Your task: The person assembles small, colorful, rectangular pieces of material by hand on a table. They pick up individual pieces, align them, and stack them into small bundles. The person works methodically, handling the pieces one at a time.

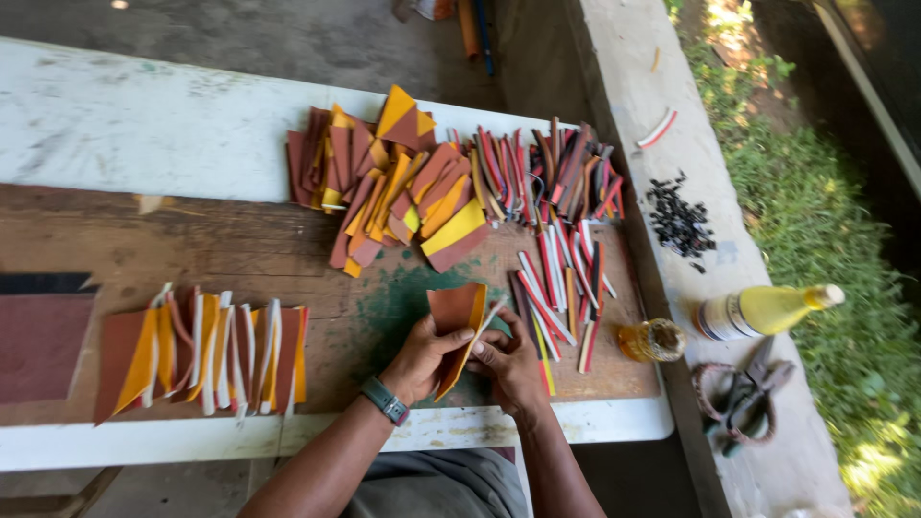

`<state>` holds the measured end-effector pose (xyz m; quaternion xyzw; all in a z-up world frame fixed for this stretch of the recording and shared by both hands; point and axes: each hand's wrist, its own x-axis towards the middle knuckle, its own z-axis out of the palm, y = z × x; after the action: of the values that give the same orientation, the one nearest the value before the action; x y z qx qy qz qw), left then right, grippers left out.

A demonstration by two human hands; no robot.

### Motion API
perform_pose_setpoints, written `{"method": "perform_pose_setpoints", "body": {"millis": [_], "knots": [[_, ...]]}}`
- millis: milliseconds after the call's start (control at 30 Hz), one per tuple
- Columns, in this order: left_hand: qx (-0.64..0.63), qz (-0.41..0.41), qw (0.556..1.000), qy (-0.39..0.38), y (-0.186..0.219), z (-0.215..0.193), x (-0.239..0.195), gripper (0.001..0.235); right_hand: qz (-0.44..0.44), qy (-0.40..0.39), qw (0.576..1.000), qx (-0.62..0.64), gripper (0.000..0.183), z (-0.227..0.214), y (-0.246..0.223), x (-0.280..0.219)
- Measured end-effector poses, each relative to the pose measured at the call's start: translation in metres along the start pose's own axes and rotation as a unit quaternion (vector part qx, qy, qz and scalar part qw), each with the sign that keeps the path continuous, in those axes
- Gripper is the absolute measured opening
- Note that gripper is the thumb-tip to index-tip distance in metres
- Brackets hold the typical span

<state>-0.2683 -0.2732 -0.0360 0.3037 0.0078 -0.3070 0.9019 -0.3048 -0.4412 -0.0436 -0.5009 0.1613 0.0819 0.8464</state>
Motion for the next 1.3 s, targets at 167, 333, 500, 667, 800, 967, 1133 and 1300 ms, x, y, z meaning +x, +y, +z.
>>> {"method": "perform_pose_setpoints", "body": {"millis": [167,333,500,667,800,967,1133,1300], "knots": [[0.05,0.03,0.997,0.049,0.006,-0.003,-0.01,0.041,-0.087,0.003,0.996,-0.033,0.085,0.015,0.0,-0.007],[0.122,0.055,0.99,0.042,0.017,-0.01,-0.022,0.047,-0.073,0.013,0.994,-0.084,0.088,0.027,-0.003,-0.018],[0.307,0.123,0.943,0.04,0.027,-0.015,-0.036,0.046,-0.09,0.017,0.975,-0.203,0.082,0.042,-0.005,-0.023],[0.547,0.183,0.811,0.099,0.038,-0.014,-0.043,0.046,-0.11,0.019,0.927,-0.357,0.084,0.064,-0.011,-0.031],[0.652,0.121,0.736,0.136,0.044,-0.019,-0.045,0.036,-0.109,0.037,0.85,-0.514,0.085,0.083,-0.023,-0.039],[0.561,0.091,0.809,0.151,0.088,-0.047,-0.039,0.032,-0.166,-0.025,0.859,-0.484,0.09,0.09,-0.035,-0.038],[0.386,0.215,0.843,0.307,0.217,-0.14,0.0,0.026,-0.175,-0.018,0.871,-0.459,0.089,0.071,-0.037,-0.036],[0.571,0.186,0.694,0.397,0.252,-0.222,0.012,0.037,-0.103,0.007,0.887,-0.45,0.09,0.056,-0.025,-0.037]]}}
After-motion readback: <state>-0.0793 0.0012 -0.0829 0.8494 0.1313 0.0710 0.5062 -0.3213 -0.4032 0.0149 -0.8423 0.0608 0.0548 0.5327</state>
